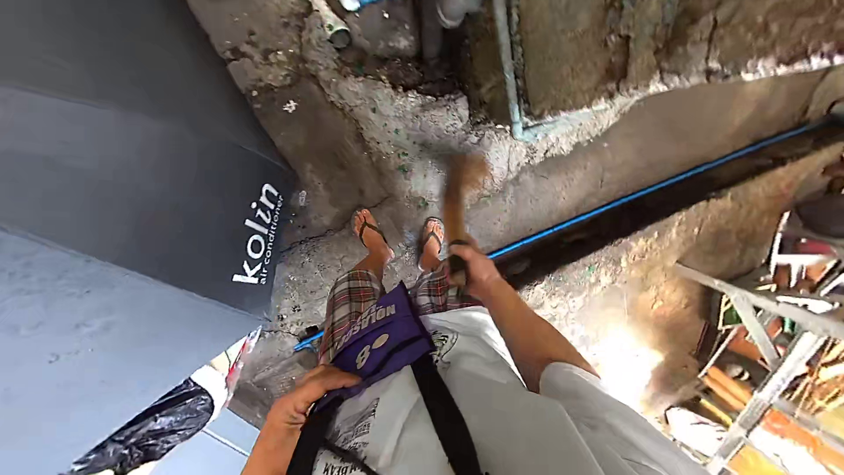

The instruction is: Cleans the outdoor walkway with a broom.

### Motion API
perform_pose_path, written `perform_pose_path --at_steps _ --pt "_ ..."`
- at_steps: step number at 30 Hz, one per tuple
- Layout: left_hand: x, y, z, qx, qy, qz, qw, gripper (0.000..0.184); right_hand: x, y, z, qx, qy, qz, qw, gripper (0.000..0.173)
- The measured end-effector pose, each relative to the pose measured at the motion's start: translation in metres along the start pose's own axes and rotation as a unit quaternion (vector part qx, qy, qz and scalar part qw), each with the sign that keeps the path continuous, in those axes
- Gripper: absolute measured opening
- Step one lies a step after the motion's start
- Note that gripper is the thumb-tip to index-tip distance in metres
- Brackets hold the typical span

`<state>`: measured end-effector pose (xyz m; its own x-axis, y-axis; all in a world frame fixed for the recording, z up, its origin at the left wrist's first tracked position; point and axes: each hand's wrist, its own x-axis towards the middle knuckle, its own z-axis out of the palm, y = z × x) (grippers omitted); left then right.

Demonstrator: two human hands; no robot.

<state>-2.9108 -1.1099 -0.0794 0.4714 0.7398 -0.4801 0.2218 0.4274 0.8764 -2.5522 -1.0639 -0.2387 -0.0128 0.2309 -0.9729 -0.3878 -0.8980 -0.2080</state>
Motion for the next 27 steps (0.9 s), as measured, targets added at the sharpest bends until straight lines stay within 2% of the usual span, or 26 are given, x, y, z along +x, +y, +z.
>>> perform_pose_path --at_steps 2,3,6,8,10,13,15,17,19,21,23,25,27 --pt "0.008 0.009 0.007 -0.003 -0.024 -0.032 0.999 0.023 -0.028 0.009 -0.009 -0.057 -0.082 -0.024 0.995 0.073" --pt "0.015 0.012 0.014 -0.001 -0.038 -0.043 0.998 0.023 -0.048 0.021 -0.030 -0.054 -0.074 -0.036 0.995 0.078" --pt "0.033 0.016 0.035 0.007 -0.089 -0.042 0.995 0.022 -0.114 0.070 -0.117 -0.039 0.057 -0.037 0.997 0.084" --pt "0.047 0.016 0.051 0.008 -0.118 -0.030 0.993 0.022 -0.138 0.090 -0.170 0.001 0.164 -0.038 0.986 0.077" --pt "0.056 0.016 0.066 0.024 -0.136 -0.024 0.990 0.023 -0.129 0.093 -0.212 0.076 0.242 -0.052 0.966 0.064" --pt "0.062 0.024 0.079 0.057 -0.156 -0.034 0.985 0.023 -0.059 0.065 -0.255 0.177 0.308 -0.069 0.932 0.048" --pt "0.062 0.030 0.083 0.075 -0.169 -0.048 0.982 0.023 -0.005 0.038 -0.260 0.188 0.312 -0.057 0.929 0.049" --pt "0.062 0.037 0.086 0.080 -0.180 -0.065 0.978 0.023 0.029 0.023 -0.243 0.087 0.247 -0.037 0.964 0.052" --pt "0.062 0.041 0.089 0.078 -0.188 -0.065 0.977 0.023 0.023 0.021 -0.218 -0.084 0.123 -0.019 0.989 0.070" --pt "0.065 0.046 0.095 0.073 -0.194 -0.067 0.976 0.023 -0.017 0.036 -0.209 -0.162 0.041 -0.042 0.985 0.081" --pt "0.071 0.049 0.100 0.067 -0.203 -0.068 0.975 0.024 -0.069 0.070 -0.226 -0.116 0.058 -0.072 0.989 0.085" --pt "0.076 0.050 0.105 0.059 -0.205 -0.058 0.975 0.024 -0.110 0.103 -0.251 -0.052 0.125 -0.067 0.988 0.087" --pt "0.079 0.051 0.108 0.055 -0.204 -0.053 0.976 0.024 -0.127 0.122 -0.268 0.011 0.213 -0.054 0.976 0.083"
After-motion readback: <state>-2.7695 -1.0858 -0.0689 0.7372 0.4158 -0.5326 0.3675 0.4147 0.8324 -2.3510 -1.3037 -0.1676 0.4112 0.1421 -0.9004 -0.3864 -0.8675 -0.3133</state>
